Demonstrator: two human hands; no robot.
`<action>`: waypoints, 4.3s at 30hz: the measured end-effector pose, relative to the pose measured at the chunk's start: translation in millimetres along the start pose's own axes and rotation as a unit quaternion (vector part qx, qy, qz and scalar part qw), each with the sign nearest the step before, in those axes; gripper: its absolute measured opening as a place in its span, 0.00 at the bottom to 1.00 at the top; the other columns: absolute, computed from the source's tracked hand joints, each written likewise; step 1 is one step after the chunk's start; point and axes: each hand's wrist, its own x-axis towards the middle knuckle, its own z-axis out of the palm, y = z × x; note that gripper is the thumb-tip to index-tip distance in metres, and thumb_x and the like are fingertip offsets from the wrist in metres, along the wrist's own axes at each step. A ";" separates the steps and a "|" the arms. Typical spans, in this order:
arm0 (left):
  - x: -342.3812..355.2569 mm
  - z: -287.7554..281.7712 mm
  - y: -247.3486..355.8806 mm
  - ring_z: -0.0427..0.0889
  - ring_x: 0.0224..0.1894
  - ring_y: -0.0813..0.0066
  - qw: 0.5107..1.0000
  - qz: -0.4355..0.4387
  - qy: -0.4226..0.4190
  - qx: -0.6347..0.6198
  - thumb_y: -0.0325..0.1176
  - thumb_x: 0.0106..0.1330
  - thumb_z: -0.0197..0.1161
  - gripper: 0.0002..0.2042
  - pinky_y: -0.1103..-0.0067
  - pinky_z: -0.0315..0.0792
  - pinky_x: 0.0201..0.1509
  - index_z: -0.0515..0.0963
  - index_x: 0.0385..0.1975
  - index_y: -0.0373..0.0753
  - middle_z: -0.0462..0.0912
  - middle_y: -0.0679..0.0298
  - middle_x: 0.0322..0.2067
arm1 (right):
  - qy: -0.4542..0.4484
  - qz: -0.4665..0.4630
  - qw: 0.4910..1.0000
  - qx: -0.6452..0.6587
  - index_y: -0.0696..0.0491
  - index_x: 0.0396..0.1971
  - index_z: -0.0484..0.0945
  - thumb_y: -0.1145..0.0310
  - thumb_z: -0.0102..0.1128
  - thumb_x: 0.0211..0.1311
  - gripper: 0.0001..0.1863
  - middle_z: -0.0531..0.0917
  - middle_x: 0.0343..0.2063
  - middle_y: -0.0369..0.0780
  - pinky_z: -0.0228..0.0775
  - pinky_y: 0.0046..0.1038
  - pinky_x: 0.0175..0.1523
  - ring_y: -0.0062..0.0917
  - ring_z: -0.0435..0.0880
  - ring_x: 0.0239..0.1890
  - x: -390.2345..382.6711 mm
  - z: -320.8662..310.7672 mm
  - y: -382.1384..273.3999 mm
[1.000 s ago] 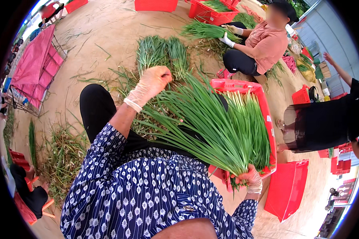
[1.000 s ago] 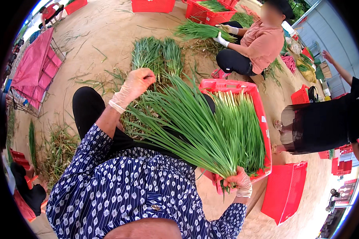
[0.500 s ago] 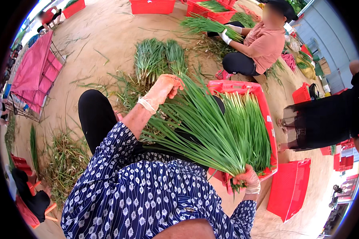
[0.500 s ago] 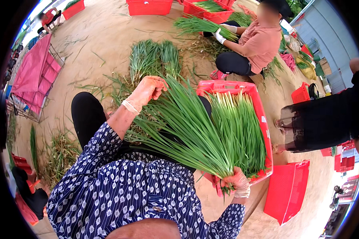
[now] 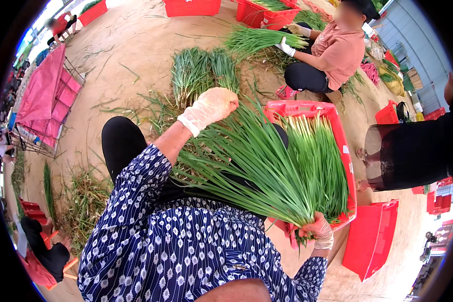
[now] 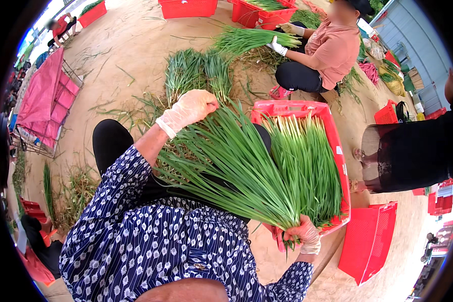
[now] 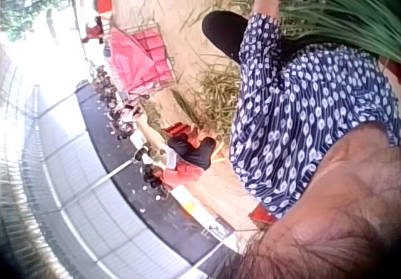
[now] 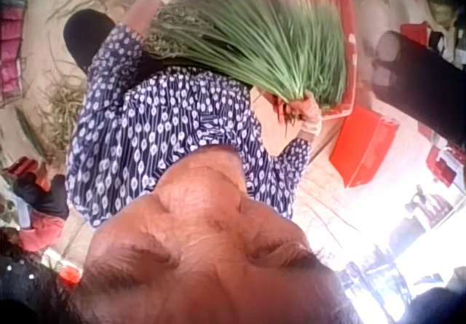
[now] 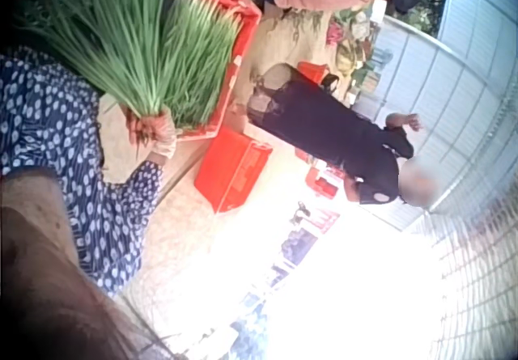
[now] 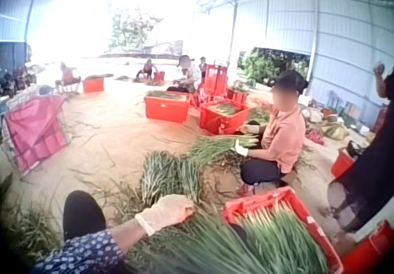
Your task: The person sorts green onions by hand while sitting on the floor, removing dried leaves and debris before placing the cleaned bunches into a red plastic crate.
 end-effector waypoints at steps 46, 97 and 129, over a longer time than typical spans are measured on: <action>18.9 10.6 -42.4 0.80 0.32 0.57 0.930 0.305 0.164 0.125 0.20 0.55 0.56 0.17 0.69 0.76 0.36 0.82 0.43 0.43 0.75 0.60 0.30 | 0.011 0.037 0.999 0.001 0.66 0.44 0.79 0.84 0.63 0.41 0.23 0.87 0.27 0.48 0.72 0.21 0.20 0.27 0.85 0.20 -15.6 3.1 19.5; -47.4 32.9 -30.6 0.78 0.31 0.77 0.946 -0.136 -0.017 -0.292 0.25 0.59 0.66 0.09 0.78 0.72 0.36 0.84 0.39 0.34 0.83 0.63 0.28 | 0.011 0.017 0.999 0.033 0.64 0.48 0.77 0.82 0.66 0.40 0.27 0.88 0.32 0.47 0.78 0.23 0.25 0.28 0.86 0.22 -0.5 -0.7 34.1; -48.0 -31.1 -32.2 0.80 0.26 0.77 0.975 -0.059 0.076 -0.201 0.30 0.63 0.67 0.06 0.79 0.75 0.32 0.85 0.33 0.34 0.83 0.64 0.23 | 0.009 0.036 0.999 0.007 0.64 0.47 0.77 0.84 0.66 0.39 0.27 0.87 0.29 0.45 0.76 0.25 0.24 0.29 0.86 0.21 1.3 -3.6 37.8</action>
